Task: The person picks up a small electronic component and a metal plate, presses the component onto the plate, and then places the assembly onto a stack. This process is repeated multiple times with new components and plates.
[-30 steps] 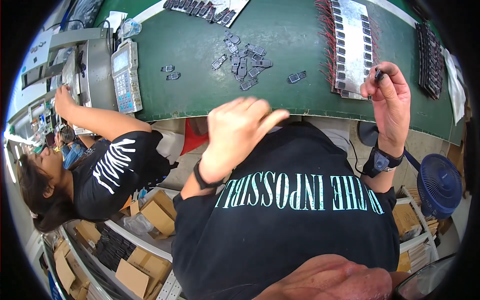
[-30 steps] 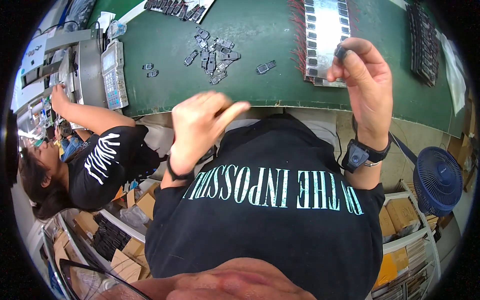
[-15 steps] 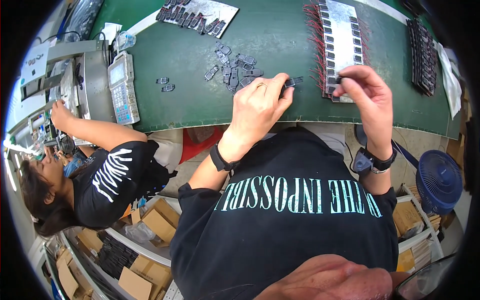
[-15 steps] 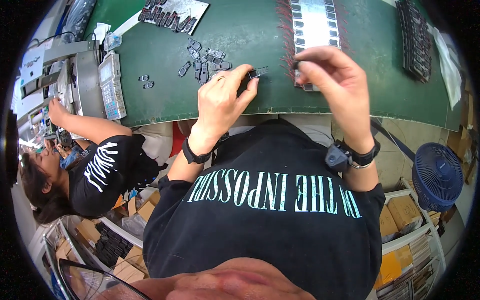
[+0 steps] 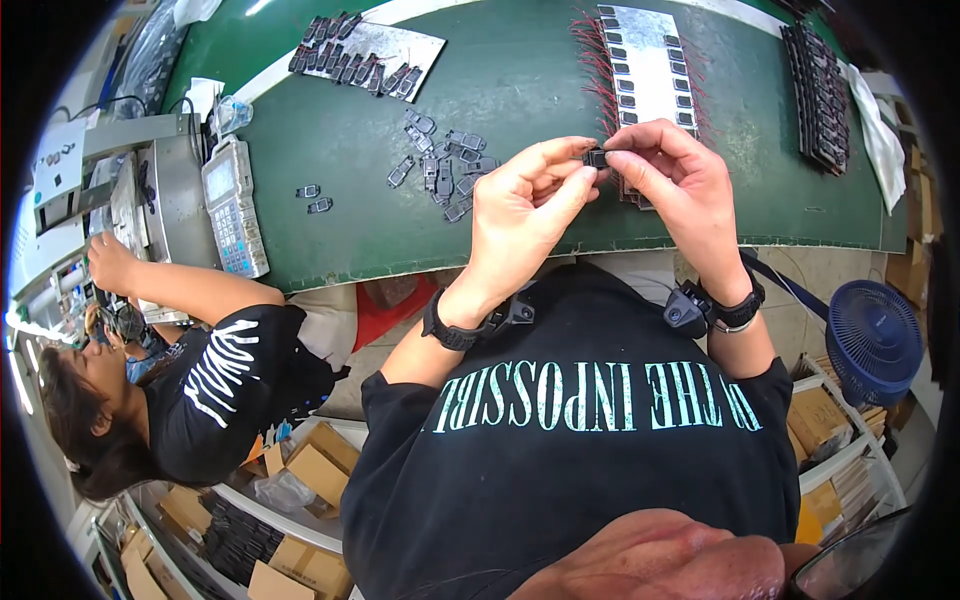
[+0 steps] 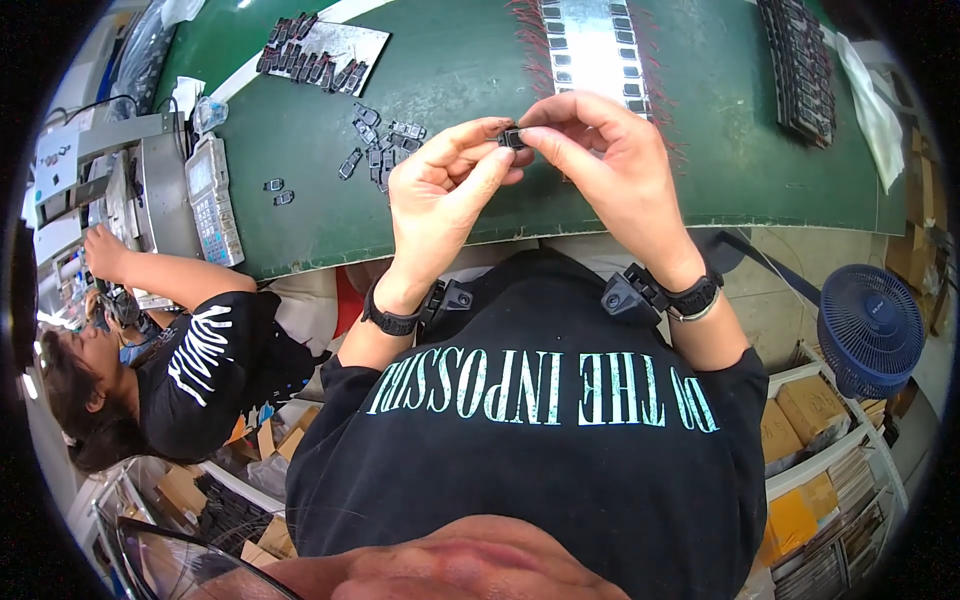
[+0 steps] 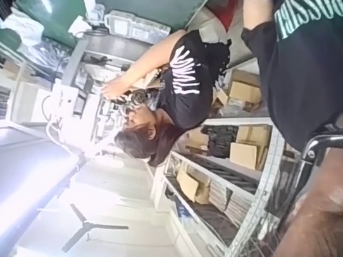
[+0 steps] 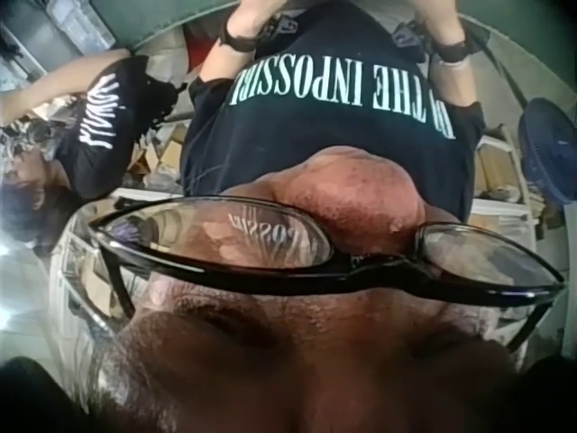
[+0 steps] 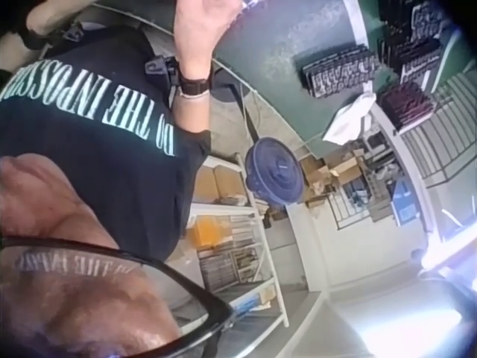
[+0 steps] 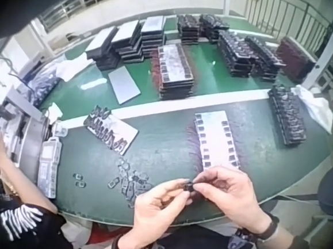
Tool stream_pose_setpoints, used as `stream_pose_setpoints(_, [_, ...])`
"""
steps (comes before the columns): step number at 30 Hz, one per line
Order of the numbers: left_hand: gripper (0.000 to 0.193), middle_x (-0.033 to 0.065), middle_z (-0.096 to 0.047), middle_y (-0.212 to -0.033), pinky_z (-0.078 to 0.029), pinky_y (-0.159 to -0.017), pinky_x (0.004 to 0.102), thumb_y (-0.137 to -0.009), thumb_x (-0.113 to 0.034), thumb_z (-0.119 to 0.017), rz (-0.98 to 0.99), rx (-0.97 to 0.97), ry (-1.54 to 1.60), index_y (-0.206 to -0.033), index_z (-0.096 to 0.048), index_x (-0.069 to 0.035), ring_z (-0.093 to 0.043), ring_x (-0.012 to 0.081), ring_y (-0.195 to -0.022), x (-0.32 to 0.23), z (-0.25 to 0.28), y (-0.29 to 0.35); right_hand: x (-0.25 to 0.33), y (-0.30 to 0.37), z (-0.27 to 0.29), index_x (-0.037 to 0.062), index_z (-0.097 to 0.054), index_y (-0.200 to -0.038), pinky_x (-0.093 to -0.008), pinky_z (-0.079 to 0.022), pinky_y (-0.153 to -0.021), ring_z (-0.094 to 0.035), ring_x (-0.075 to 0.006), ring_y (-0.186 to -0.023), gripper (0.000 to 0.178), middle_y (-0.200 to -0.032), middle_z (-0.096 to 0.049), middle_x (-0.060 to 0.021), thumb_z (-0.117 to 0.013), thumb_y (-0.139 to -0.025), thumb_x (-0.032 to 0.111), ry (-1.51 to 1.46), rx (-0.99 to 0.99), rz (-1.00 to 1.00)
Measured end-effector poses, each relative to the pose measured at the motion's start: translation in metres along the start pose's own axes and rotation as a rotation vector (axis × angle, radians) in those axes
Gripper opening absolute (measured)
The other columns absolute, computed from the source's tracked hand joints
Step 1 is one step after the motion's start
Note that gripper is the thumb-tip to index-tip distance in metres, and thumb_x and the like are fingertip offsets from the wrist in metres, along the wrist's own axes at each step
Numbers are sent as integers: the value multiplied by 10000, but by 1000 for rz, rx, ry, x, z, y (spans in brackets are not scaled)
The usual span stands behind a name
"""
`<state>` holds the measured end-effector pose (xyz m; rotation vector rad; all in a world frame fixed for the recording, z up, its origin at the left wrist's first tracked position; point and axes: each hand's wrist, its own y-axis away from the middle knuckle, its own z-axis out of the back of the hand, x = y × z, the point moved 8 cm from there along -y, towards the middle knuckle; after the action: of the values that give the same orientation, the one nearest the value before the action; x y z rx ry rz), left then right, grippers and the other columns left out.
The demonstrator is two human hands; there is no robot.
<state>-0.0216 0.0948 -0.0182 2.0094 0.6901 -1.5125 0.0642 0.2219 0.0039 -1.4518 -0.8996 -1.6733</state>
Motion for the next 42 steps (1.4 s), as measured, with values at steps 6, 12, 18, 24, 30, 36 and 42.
stream_pose_setpoints(6, [282, 90, -731, -985, -559, -795, 238, -929, -26, -647, -15, 27, -43, -1204, -636, 37, -691, 108, -877, 2, -3, 1, -16, -3, 2, 10, -647, -1039, -200, -487, -661, -587, -53, -738, 117, -934, -625, -8, -647, -927, 41, -236, 122, -144])
stream_pose_setpoints(12, [276, 92, -732, -987, -558, -777, 234, -929, -22, -643, -29, 67, -71, -1199, -641, 35, -688, 106, -856, 2, -5, 2, -15, -9, 0, 15, -616, -1069, -206, -499, -688, -609, -67, -781, 154, -960, -621, -9, -654, -925, 54, -286, 275, -195])
stream_pose_setpoints(18, [268, 95, -731, -992, -561, -783, 236, -926, -10, -638, -8, 64, -64, -1189, -644, 41, -686, 103, -854, 0, -7, 2, -18, -6, -3, 9, -561, -1147, -216, -504, -756, -615, -76, -882, 221, -1013, -609, -19, -626, -939, 46, -243, 285, -189])
stream_pose_setpoints(24, [244, 98, -728, -993, -564, -793, 238, -920, -1, -640, 7, 48, -56, -1159, -650, 49, -686, 104, -859, 3, -10, 1, -7, -3, -4, -8, -544, -1163, -246, -507, -818, -605, -96, -930, 221, -1029, -601, -37, -587, -948, 20, -90, 208, -45])
stream_pose_setpoints(30, [194, 94, -722, -992, -564, -796, 243, -927, -12, -639, 23, 17, -52, -1111, -647, 49, -687, 106, -868, 8, -8, 5, 9, 4, -9, -10, -556, -1148, -284, -511, -839, -612, -118, -939, 231, -1021, -612, -71, -591, -920, -16, 182, 193, 39])
stream_pose_setpoints(36, [164, 89, -719, -952, -563, -775, 241, -949, -25, -614, -20, 53, -196, -1096, -638, 44, -691, 115, -859, 14, -8, 6, 14, 3, 7, 2, -597, -1132, -278, -516, -802, -628, -127, -911, 235, -958, -650, -56, -624, -899, 3, 279, 135, 90])
stream_pose_setpoints(42, [154, 94, -683, -862, -546, -657, 246, -1010, -75, -521, -12, 122, -139, -1034, -611, 47, -665, 126, -733, 6, -3, 6, 12, -97, 101, -19, -669, -1030, -244, -490, -816, -617, -99, -882, 180, -941, -677, -40, -628, -932, 126, 495, -2, 204])
